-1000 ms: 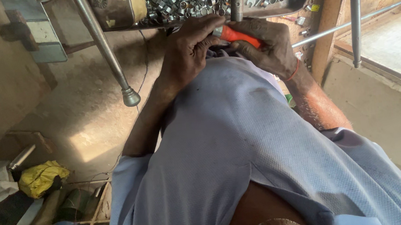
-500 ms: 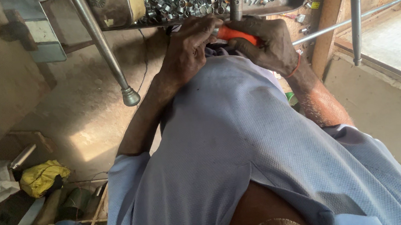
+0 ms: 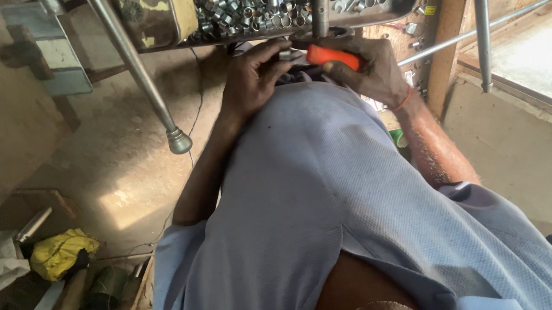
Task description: The person operates a manual press machine by repeatedly pulling a lever to stamp small metal rings. They use pliers to retrieve and place the rings into the machine's hopper. The person also adjusts a knob on the machine during the process.
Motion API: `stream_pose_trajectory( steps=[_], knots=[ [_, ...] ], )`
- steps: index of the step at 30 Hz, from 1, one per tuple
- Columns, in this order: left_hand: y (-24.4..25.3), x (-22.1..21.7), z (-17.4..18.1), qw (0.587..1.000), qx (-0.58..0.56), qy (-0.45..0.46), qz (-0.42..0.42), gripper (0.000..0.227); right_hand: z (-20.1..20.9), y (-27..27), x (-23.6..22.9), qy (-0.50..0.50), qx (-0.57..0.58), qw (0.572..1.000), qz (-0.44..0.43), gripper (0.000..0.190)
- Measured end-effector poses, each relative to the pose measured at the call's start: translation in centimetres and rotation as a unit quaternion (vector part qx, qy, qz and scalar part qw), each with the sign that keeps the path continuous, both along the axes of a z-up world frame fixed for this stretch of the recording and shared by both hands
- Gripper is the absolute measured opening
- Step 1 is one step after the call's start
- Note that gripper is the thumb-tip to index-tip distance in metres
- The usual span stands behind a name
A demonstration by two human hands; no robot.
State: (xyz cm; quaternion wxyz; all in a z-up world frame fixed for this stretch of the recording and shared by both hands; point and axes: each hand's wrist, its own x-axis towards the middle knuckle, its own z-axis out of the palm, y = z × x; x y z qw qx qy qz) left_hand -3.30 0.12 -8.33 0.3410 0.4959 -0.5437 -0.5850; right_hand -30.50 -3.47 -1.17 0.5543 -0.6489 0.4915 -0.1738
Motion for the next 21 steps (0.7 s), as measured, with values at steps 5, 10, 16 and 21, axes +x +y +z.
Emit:
stream_pose_trajectory(
  steps=[5,10,16,21],
  knots=[
    [1.6,2.7,-12.2,0.988,0.136,0.066,-0.016,0.042,-7.1,2.7,-6.3,0.064,0.287,0.952,-0.09,0.033],
    [2.0,3.4,-14.9,0.963,0.258,0.066,0.05,0.044,-14.4,4.9,-8.9,0.048,0.335,0.885,-0.32,0.037],
    [-2.1,1.6,-15.3,0.966,0.234,-0.016,0.109,0.058,-18.1,2.4,-8.1,-0.04,0.282,0.865,-0.414,0.038],
    [-2.4,1.9,-14.3,0.959,0.193,0.073,0.194,0.105,-17.1,1.2,-7.5,-0.059,0.218,0.874,-0.43,0.043]
  ],
)
